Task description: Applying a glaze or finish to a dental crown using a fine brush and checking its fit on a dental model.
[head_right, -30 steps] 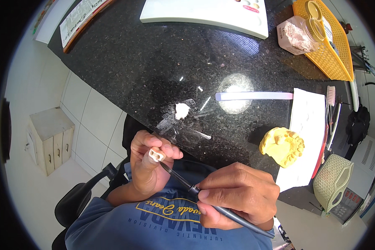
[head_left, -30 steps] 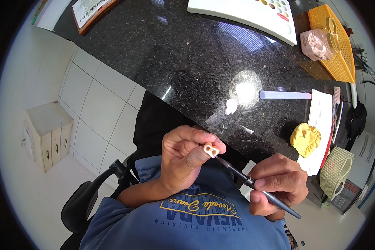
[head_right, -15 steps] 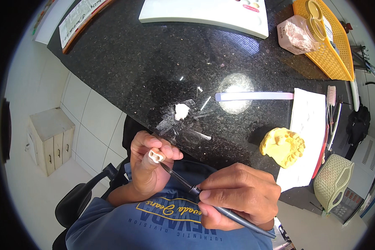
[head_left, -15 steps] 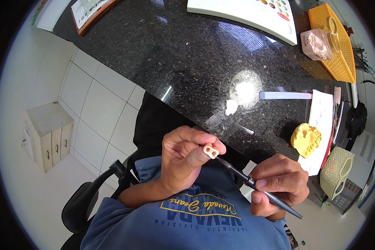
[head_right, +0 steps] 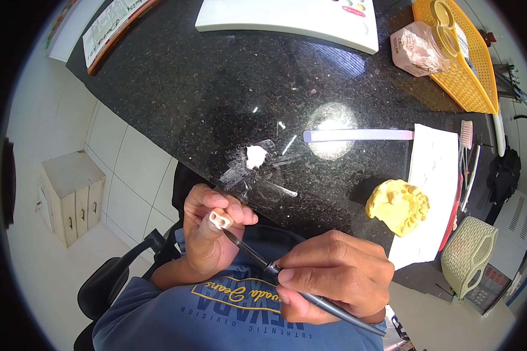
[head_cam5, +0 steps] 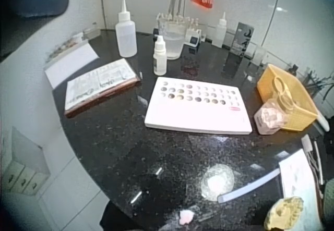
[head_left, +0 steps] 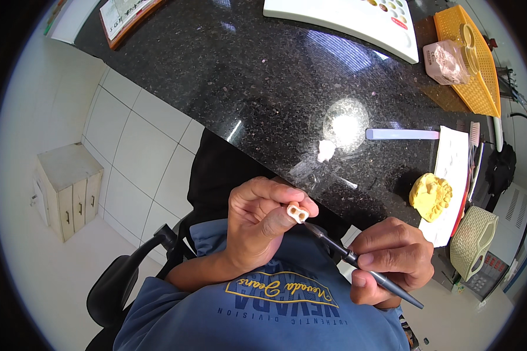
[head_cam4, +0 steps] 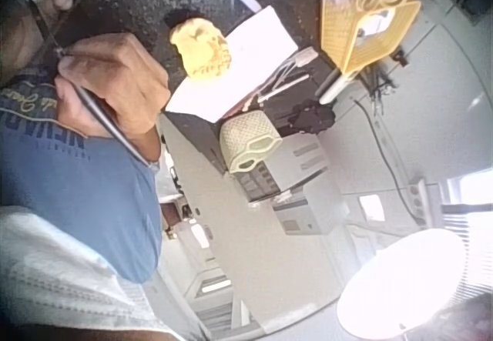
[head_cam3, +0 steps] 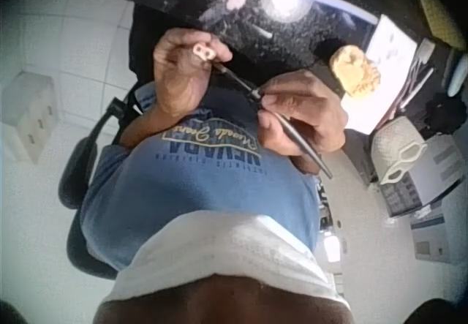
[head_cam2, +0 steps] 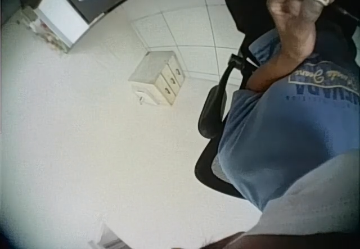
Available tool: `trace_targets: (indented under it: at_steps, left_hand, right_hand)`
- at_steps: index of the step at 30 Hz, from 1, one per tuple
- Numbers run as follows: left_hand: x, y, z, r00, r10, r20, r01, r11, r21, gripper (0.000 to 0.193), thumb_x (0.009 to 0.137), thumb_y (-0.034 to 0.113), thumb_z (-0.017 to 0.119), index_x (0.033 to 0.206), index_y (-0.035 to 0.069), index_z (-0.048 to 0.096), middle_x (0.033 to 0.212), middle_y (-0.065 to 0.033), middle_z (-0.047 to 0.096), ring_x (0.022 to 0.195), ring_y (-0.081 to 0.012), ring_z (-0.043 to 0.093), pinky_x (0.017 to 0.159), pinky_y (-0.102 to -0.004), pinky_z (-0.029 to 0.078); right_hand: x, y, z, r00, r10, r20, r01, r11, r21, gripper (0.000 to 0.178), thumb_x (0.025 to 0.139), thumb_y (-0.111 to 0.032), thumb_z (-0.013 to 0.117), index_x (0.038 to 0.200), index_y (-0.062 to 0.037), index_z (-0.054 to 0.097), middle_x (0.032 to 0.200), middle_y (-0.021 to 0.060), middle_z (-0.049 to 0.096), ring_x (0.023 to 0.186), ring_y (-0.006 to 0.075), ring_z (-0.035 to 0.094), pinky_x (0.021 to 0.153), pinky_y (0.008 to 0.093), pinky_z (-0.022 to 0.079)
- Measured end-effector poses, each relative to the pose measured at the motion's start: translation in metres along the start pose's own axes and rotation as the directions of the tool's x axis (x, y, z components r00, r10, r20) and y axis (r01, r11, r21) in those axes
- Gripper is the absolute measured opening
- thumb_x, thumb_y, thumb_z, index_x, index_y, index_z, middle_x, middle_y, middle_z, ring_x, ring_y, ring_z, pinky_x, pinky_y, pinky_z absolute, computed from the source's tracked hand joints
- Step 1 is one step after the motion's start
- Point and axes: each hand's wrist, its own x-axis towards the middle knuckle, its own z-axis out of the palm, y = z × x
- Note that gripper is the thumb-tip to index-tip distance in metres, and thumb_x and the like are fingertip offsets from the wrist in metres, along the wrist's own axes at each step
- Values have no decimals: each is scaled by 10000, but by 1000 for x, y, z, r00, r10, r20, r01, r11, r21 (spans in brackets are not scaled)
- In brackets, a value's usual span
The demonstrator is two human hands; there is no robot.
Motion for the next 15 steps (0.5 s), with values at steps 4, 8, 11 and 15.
trace_targets:
  at_steps: [4, 8, 11, 15]
  left_hand:
    - [0, 0, 1, 1000, -1, 4, 1, 1000, 0, 173, 816, -36, 624, 986, -25, 591, 945, -153, 650, 887, -237, 655, 816, -353, 534]
    - [-1, -1, -1, 1000, -5, 3, 5, 1000, -7, 180, 813, -40, 626, 989, -26, 591, 948, -153, 650, 887, -240, 655, 816, -352, 533]
    - [-1, 0, 0, 1000, -10, -2, 10, 1000, -17, 184, 812, -38, 627, 992, -27, 592, 950, -152, 651, 889, -242, 654, 817, -355, 531]
    - [0, 0, -1, 1000, -15, -1, 15, 1000, -19, 186, 815, -29, 627, 997, -27, 590, 951, -152, 651, 890, -242, 653, 816, -357, 530]
  right_hand:
    - [0, 0, 1, 1000, -2, -10, 2, 1000, 1, 213, 639, -24, 772, 792, -24, 623, 677, 115, 635, 589, 199, 647, 481, 261, 526]
    - [-1, 0, -1, 1000, -6, -9, 6, 1000, -7, 218, 638, -21, 771, 796, -27, 621, 677, 108, 632, 587, 200, 647, 480, 262, 526]
    - [-1, 0, -1, 1000, -2, -21, 2, 1000, -6, 224, 637, -19, 771, 802, -29, 619, 678, 103, 633, 587, 201, 648, 480, 264, 526]
    - [-1, 0, -1, 1000, -8, -7, 8, 1000, -13, 228, 637, -17, 770, 803, -29, 614, 677, 105, 633, 588, 202, 649, 481, 265, 527]
